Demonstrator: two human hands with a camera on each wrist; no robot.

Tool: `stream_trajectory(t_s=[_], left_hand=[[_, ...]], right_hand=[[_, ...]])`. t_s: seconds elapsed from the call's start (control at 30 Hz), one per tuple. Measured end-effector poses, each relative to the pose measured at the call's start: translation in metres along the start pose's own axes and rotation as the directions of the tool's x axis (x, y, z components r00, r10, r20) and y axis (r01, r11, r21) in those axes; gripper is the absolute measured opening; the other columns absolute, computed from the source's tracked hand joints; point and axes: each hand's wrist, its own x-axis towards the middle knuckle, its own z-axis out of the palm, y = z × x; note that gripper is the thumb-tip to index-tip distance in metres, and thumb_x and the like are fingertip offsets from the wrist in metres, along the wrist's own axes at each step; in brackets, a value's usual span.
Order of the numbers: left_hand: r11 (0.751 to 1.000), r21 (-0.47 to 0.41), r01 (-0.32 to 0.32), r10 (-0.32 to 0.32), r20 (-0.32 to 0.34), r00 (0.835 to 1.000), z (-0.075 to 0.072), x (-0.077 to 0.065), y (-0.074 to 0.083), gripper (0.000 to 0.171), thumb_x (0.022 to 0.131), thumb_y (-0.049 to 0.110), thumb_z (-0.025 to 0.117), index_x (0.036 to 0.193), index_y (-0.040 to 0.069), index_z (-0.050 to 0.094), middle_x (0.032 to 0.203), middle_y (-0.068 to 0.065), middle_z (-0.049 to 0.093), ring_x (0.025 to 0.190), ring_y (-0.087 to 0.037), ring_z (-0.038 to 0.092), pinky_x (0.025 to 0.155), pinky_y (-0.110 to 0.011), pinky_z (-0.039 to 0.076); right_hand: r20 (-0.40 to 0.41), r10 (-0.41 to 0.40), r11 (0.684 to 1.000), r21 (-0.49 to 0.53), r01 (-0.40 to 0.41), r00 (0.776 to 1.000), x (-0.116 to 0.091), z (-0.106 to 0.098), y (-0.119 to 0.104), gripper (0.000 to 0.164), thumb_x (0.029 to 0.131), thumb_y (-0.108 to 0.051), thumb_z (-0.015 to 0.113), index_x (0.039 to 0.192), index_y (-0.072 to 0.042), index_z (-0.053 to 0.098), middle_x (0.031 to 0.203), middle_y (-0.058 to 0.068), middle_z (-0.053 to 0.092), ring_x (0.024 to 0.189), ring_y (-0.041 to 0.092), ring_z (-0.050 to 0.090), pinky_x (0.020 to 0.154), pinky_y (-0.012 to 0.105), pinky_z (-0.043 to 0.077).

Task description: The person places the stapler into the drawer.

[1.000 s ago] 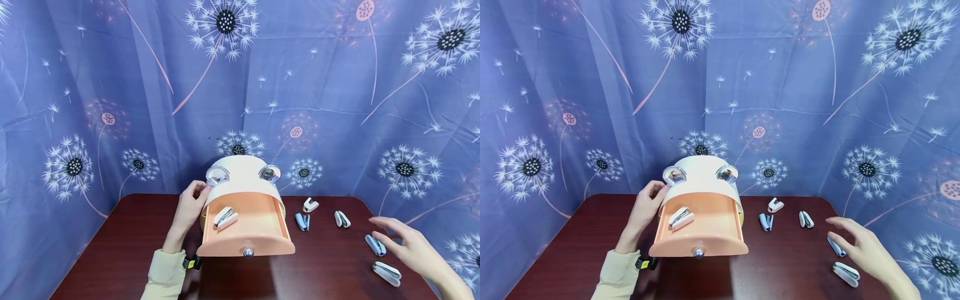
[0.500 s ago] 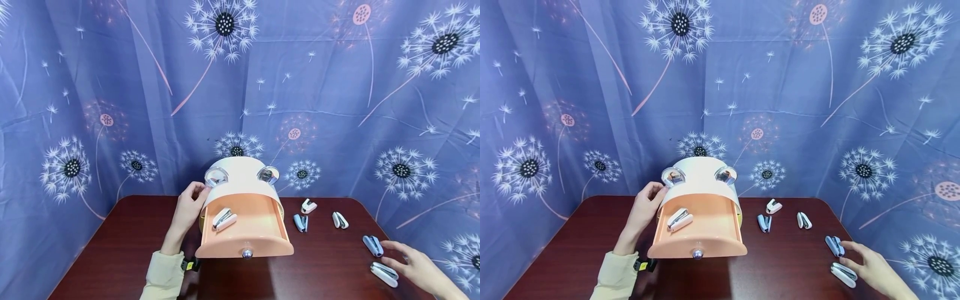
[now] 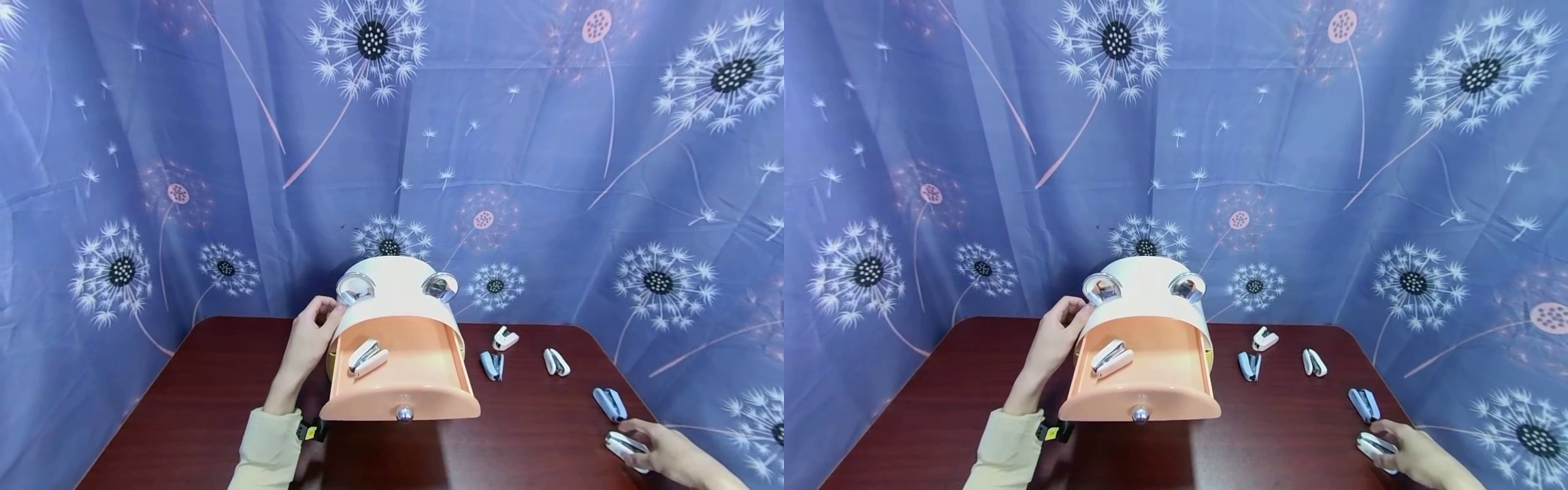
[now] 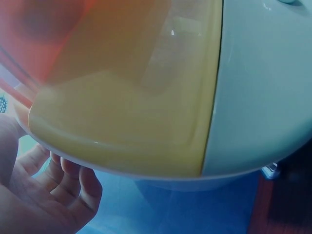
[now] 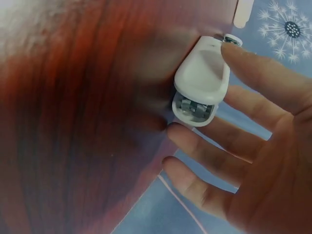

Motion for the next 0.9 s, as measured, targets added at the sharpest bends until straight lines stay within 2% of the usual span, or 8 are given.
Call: stream_trajectory(t_s=[0.13, 0.23, 0.37, 0.57, 0.73, 0.83, 0.9], left_hand=[[1.000, -0.002, 0.005, -0.005, 0.007, 1.000, 0.000, -0.001, 0.000, 0.017, 0.094, 0.027, 0.067, 0.100, 0.011, 0.064, 0.078, -0.003, 0.057, 0.072, -0.018, 0.053, 0.063, -0.026, 0.042], [1.000, -0.006, 0.007, -0.007, 0.002, 1.000, 0.000, 0.000, -0.001, 0.017, 0.094, 0.027, 0.067, 0.099, 0.012, 0.064, 0.078, -0.002, 0.057, 0.072, -0.018, 0.053, 0.063, -0.026, 0.042], [1.000, -0.008, 0.004, -0.004, -0.001, 1.000, 0.000, 0.001, -0.001, 0.017, 0.094, 0.027, 0.068, 0.099, 0.011, 0.065, 0.078, -0.003, 0.057, 0.072, -0.018, 0.053, 0.064, -0.026, 0.042], [1.000, -0.010, 0.008, -0.008, 0.002, 1.000, 0.002, 0.001, -0.001, 0.016, 0.094, 0.026, 0.068, 0.099, 0.010, 0.065, 0.079, -0.003, 0.058, 0.073, -0.018, 0.052, 0.064, -0.026, 0.041], [1.000, 0.000, 0.003, -0.003, -0.005, 1.000, 0.001, 0.001, -0.001, 0.017, 0.094, 0.026, 0.068, 0.100, 0.010, 0.065, 0.079, -0.003, 0.058, 0.074, -0.018, 0.053, 0.065, -0.026, 0.041], [1.000, 0.009, 0.002, -0.002, -0.006, 1.000, 0.001, 0.000, -0.001, 0.017, 0.094, 0.026, 0.067, 0.100, 0.010, 0.065, 0.079, -0.003, 0.058, 0.074, -0.018, 0.053, 0.065, -0.026, 0.041], [1.000, 0.011, 0.003, -0.003, -0.006, 1.000, 0.001, 0.000, -0.002, 0.017, 0.094, 0.027, 0.067, 0.100, 0.011, 0.065, 0.079, -0.003, 0.057, 0.074, -0.018, 0.053, 0.065, -0.026, 0.042]], right_hand=[[-0.014, 0.061, 0.996, -0.061, -0.062, 0.998, 0.001, 0.004, -0.003, 0.047, 0.078, -0.018, 0.080, 0.110, 0.008, 0.059, 0.088, 0.002, 0.063, 0.072, 0.000, 0.049, 0.062, 0.025, 0.040], [-0.068, 0.118, 0.981, -0.144, -0.126, 0.991, 0.005, 0.007, -0.007, 0.044, 0.074, -0.021, 0.083, 0.107, -0.001, 0.063, 0.082, -0.003, 0.060, 0.070, 0.003, 0.048, 0.062, 0.028, 0.040], [-0.122, 0.139, 0.965, -0.205, -0.162, 0.983, 0.007, 0.011, -0.009, 0.040, 0.069, -0.020, 0.085, 0.100, -0.007, 0.064, 0.075, -0.007, 0.055, 0.066, 0.003, 0.046, 0.060, 0.028, 0.039], [-0.128, 0.073, 0.963, -0.249, -0.104, 0.989, 0.006, 0.010, -0.014, 0.032, 0.072, -0.021, 0.083, 0.096, -0.010, 0.064, 0.073, -0.011, 0.052, 0.066, 0.001, 0.044, 0.059, 0.028, 0.038], [-0.155, -0.001, 0.965, -0.260, -0.040, 0.988, 0.008, 0.004, -0.028, 0.027, 0.075, -0.021, 0.083, 0.092, -0.014, 0.064, 0.072, -0.016, 0.051, 0.066, -0.001, 0.044, 0.058, 0.027, 0.038], [-0.217, -0.063, 0.958, -0.286, -0.001, 0.974, 0.011, 0.001, -0.040, 0.029, 0.073, -0.021, 0.084, 0.093, -0.015, 0.064, 0.074, -0.017, 0.052, 0.067, -0.002, 0.045, 0.058, 0.027, 0.040], [-0.267, -0.115, 0.951, -0.307, 0.028, 0.957, 0.014, -0.001, -0.049, 0.032, 0.070, -0.020, 0.085, 0.094, -0.014, 0.065, 0.075, -0.016, 0.052, 0.068, -0.002, 0.046, 0.058, 0.028, 0.041]])
